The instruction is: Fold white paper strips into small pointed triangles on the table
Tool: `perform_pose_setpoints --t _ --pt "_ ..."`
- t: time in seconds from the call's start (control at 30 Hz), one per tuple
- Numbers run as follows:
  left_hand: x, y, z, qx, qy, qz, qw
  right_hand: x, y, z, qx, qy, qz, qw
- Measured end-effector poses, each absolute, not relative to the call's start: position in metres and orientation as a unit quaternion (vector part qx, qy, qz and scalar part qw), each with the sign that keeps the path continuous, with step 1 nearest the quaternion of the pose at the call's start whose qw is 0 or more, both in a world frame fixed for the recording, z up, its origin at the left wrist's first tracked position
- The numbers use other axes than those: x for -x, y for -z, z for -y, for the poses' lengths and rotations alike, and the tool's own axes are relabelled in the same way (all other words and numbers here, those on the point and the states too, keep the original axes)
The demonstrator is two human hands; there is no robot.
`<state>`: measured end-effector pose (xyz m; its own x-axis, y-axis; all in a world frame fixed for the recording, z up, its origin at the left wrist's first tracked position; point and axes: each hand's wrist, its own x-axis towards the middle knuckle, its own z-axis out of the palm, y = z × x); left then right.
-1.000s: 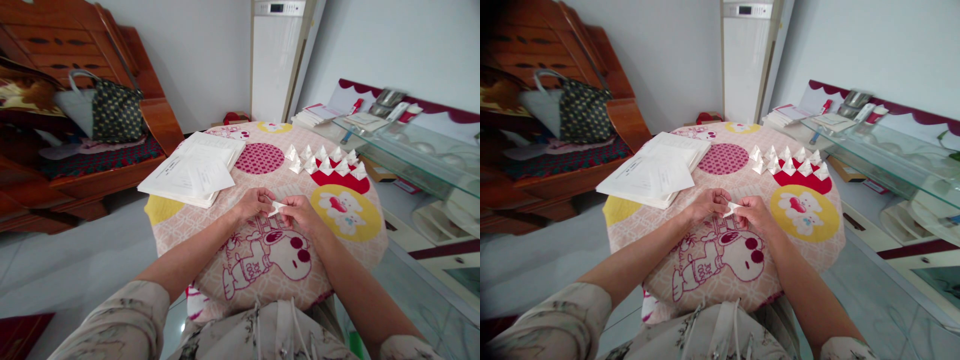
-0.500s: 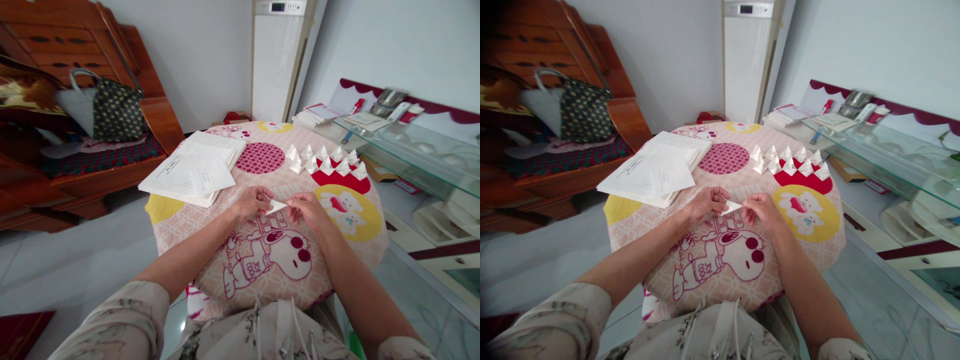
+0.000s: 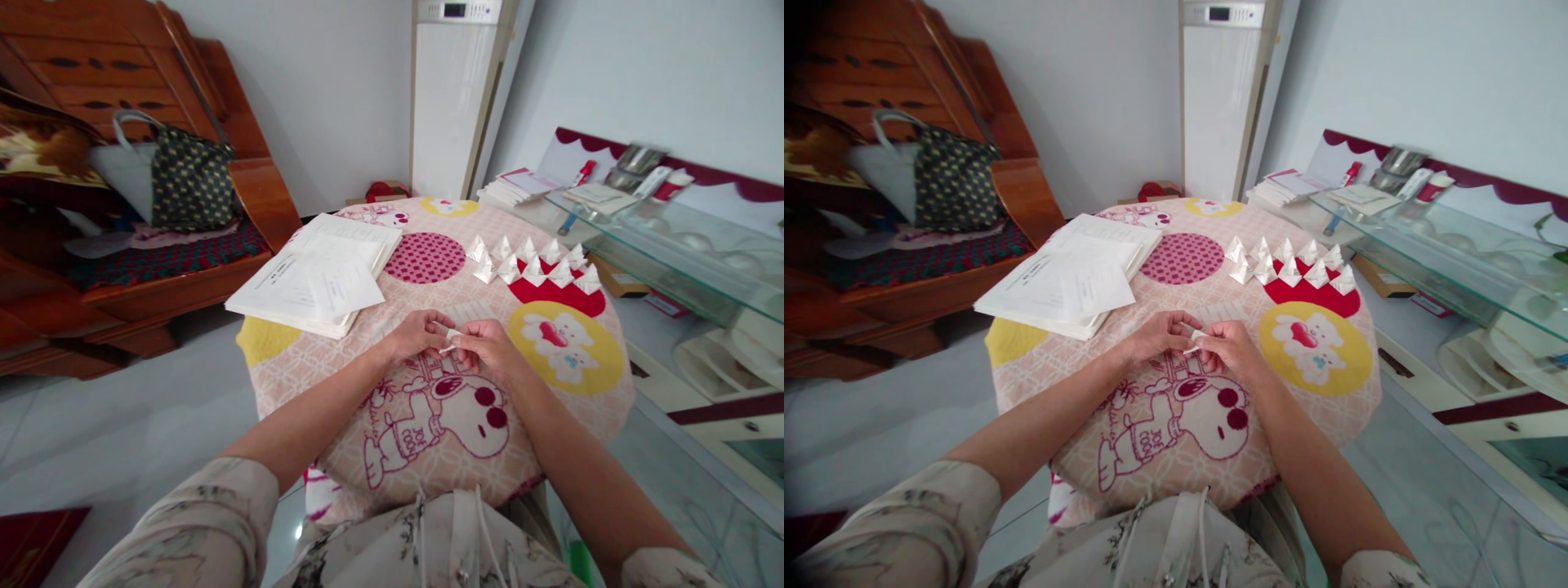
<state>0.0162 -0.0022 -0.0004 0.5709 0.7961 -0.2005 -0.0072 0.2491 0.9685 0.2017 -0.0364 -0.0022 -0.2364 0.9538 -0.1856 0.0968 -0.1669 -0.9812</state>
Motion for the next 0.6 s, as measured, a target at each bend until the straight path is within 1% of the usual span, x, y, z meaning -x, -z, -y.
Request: perform_pose_setpoints --t 0.27,0.47,0.6 --pt "-0.0186 0.0066 0.0020 -0.595 -0.283 -0.357 0.662 -0.1975 0.0036 0.0370 0.498 -0.571 0.536 0.372" --pt "-0.0174 0.0054 -0.0004 -0.610 -0.275 -0.330 0.666 -0.2001 0.0010 0.0369 0.490 -0.595 0.513 0.377" --pt "-0.0149 0.0029 -0.0004 -0.614 -0.267 -0.347 0.656 -0.2024 -0.0018 0.0363 0.485 -0.604 0.504 0.381"
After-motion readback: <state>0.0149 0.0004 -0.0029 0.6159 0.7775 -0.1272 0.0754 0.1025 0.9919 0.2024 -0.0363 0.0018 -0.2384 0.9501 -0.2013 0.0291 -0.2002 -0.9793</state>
